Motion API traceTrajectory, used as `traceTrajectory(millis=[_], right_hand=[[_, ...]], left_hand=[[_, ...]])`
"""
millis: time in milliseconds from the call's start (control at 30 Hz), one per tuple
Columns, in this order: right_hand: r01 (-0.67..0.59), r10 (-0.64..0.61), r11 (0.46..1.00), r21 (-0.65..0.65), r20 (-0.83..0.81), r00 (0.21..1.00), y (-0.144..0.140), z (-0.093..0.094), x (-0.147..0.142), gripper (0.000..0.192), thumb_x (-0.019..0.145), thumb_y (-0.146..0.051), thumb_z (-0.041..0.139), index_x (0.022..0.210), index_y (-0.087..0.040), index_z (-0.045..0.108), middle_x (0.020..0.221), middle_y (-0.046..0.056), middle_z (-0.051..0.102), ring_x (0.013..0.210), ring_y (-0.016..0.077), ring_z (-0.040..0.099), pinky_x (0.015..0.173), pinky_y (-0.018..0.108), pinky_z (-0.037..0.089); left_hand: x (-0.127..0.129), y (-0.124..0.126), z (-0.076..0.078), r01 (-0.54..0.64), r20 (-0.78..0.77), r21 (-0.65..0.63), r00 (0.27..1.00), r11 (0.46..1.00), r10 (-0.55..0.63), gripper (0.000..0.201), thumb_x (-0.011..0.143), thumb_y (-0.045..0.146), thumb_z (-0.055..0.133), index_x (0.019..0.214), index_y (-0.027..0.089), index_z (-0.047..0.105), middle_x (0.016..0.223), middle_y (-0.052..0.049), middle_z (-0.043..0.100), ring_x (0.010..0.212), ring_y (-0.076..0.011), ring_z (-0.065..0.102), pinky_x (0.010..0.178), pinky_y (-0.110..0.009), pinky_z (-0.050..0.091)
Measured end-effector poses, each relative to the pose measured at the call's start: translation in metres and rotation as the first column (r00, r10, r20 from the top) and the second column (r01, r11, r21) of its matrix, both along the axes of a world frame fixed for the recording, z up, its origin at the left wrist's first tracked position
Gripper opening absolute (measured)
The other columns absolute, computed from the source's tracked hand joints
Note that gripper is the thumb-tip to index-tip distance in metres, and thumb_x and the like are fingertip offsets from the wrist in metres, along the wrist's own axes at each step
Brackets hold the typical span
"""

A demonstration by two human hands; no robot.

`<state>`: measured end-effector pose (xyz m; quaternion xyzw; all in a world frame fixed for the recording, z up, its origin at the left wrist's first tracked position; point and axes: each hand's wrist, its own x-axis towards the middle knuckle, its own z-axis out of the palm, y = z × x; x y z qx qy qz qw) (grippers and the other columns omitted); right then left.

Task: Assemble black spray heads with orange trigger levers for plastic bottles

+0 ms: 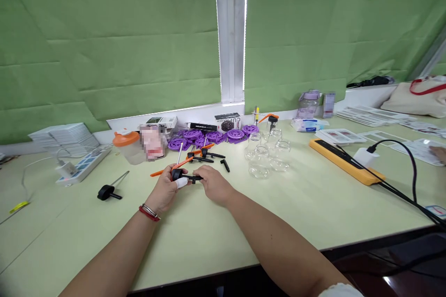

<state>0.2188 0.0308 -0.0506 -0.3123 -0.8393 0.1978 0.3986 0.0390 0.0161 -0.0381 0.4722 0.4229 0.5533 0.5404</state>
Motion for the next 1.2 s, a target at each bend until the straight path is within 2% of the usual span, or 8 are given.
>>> traceTrajectory(millis=[100,167,433,633,800,933,1200], right_hand=[[-0.015,0.015,1.0,0.003,0.011,1.0,-0.001,-0.002,-0.002,0.036,0.077,0.0,0.045,0.104,-0.019,0.06,0.101,0.008,0.059,0.098,0.0188,0.054,0.089,0.036,0.044],[-0.015,0.015,1.0,0.01,0.005,1.0,-0.001,-0.004,-0.003,0.037,0.076,0.001,0.045,0.104,-0.019,0.06,0.101,0.008,0.058,0.099,0.0187,0.054,0.089,0.036,0.043],[0.02,-0.02,1.0,-0.009,-0.035,0.999,-0.003,-0.005,-0.004,0.033,0.075,0.001,0.046,0.098,-0.018,0.062,0.096,0.007,0.06,0.092,0.0177,0.056,0.085,0.035,0.045],[0.033,-0.028,0.998,0.05,-0.105,0.994,-0.005,-0.007,-0.007,0.032,0.076,0.0,0.045,0.096,-0.017,0.063,0.096,0.008,0.061,0.094,0.0187,0.056,0.085,0.036,0.046],[0.047,-0.041,0.998,0.051,-0.116,0.992,-0.004,-0.003,-0.007,0.031,0.075,-0.001,0.046,0.093,-0.019,0.064,0.094,0.008,0.06,0.093,0.0189,0.056,0.085,0.036,0.046],[0.047,-0.043,0.998,0.031,-0.103,0.994,-0.006,0.001,-0.006,0.03,0.074,-0.001,0.048,0.091,-0.018,0.065,0.092,0.007,0.061,0.09,0.0185,0.057,0.084,0.035,0.046],[0.014,-0.012,1.0,0.025,-0.065,0.998,-0.011,-0.003,-0.009,0.038,0.075,0.001,0.043,0.102,-0.018,0.062,0.1,0.008,0.059,0.093,0.0173,0.056,0.085,0.033,0.046]], left_hand=[[0.0,0.002,-0.004,-0.075,-0.067,0.018,0.995,0.997,0.076,0.052,0.059,0.015,0.072,0.103,0.02,0.044,0.097,-0.001,0.054,0.075,-0.0104,0.058,0.074,-0.031,0.052],[0.0,0.003,-0.005,-0.084,-0.097,0.026,0.992,0.996,0.086,0.053,0.059,0.015,0.071,0.104,0.021,0.044,0.098,-0.002,0.054,0.073,-0.0105,0.057,0.068,-0.03,0.051],[0.0,-0.002,-0.001,0.016,-0.169,-0.001,0.986,1.0,-0.016,0.059,0.06,0.02,0.072,0.109,0.023,0.04,0.099,-0.002,0.055,0.072,-0.0103,0.055,0.068,-0.03,0.049],[0.004,-0.005,0.004,0.022,-0.132,-0.004,0.991,1.0,-0.023,0.056,0.059,0.019,0.073,0.106,0.021,0.042,0.095,-0.002,0.055,0.073,-0.0112,0.055,0.061,-0.026,0.047],[0.004,-0.004,0.003,0.016,-0.112,0.011,0.994,1.0,-0.015,0.057,0.059,0.018,0.072,0.107,0.021,0.042,0.091,-0.001,0.057,0.062,-0.0081,0.052,0.056,-0.024,0.043],[0.003,-0.003,0.0,0.006,-0.113,0.033,0.994,0.999,-0.002,0.058,0.06,0.019,0.072,0.108,0.021,0.041,0.092,-0.002,0.057,0.069,-0.0104,0.054,0.057,-0.024,0.044],[0.002,-0.007,0.005,0.079,-0.154,-0.013,0.985,0.997,-0.08,0.06,0.064,0.02,0.07,0.113,0.022,0.036,0.095,-0.002,0.055,0.064,-0.0082,0.052,0.059,-0.025,0.044]])
